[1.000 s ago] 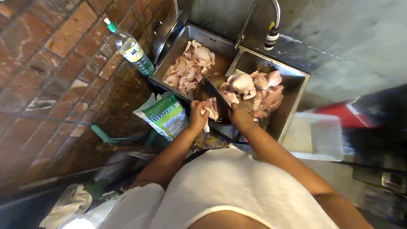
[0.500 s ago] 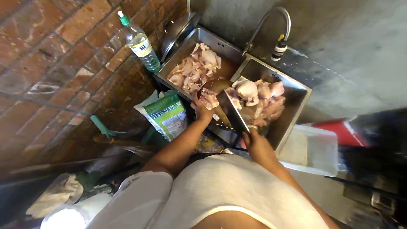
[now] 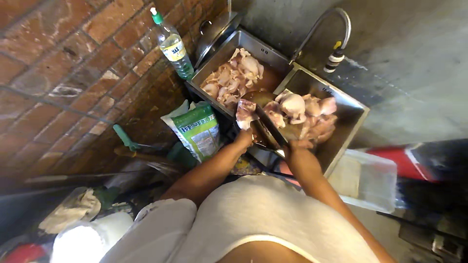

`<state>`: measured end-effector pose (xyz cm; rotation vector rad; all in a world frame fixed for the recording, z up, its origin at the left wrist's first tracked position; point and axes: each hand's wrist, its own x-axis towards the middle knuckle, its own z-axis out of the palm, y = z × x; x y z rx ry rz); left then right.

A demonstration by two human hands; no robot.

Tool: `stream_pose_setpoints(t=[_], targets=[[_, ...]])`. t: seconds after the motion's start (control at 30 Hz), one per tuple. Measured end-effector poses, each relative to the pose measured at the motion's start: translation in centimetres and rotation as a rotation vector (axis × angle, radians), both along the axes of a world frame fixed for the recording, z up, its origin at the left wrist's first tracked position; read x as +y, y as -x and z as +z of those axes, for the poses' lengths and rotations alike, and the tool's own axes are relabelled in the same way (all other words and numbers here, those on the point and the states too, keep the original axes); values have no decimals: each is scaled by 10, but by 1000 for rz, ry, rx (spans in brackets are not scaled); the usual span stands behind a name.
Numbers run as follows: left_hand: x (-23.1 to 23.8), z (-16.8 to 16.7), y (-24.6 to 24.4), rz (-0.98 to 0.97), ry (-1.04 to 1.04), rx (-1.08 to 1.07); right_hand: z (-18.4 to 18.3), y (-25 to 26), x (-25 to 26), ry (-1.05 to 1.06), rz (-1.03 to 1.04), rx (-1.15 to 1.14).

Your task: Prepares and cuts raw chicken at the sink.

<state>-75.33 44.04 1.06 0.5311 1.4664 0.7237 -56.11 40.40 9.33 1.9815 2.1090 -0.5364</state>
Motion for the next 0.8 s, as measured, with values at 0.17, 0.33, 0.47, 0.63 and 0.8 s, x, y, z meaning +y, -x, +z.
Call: stream_pose_setpoints(t=[0.17, 0.33, 0.47, 0.63, 0.8], targets=[[2, -9, 6, -254, -18, 145, 9, 31, 9, -34, 18, 79], [0, 4, 21, -306, -3, 195, -23, 59, 38, -9, 95, 126], [-7, -13, 34, -391, -85, 258, -39, 63, 44, 15, 39, 139], [-10, -15, 32, -477, -114, 452, -23, 69, 44, -9, 47, 184], [-13, 1, 30, -515, -94, 556, -22, 82, 52, -41, 62, 168]])
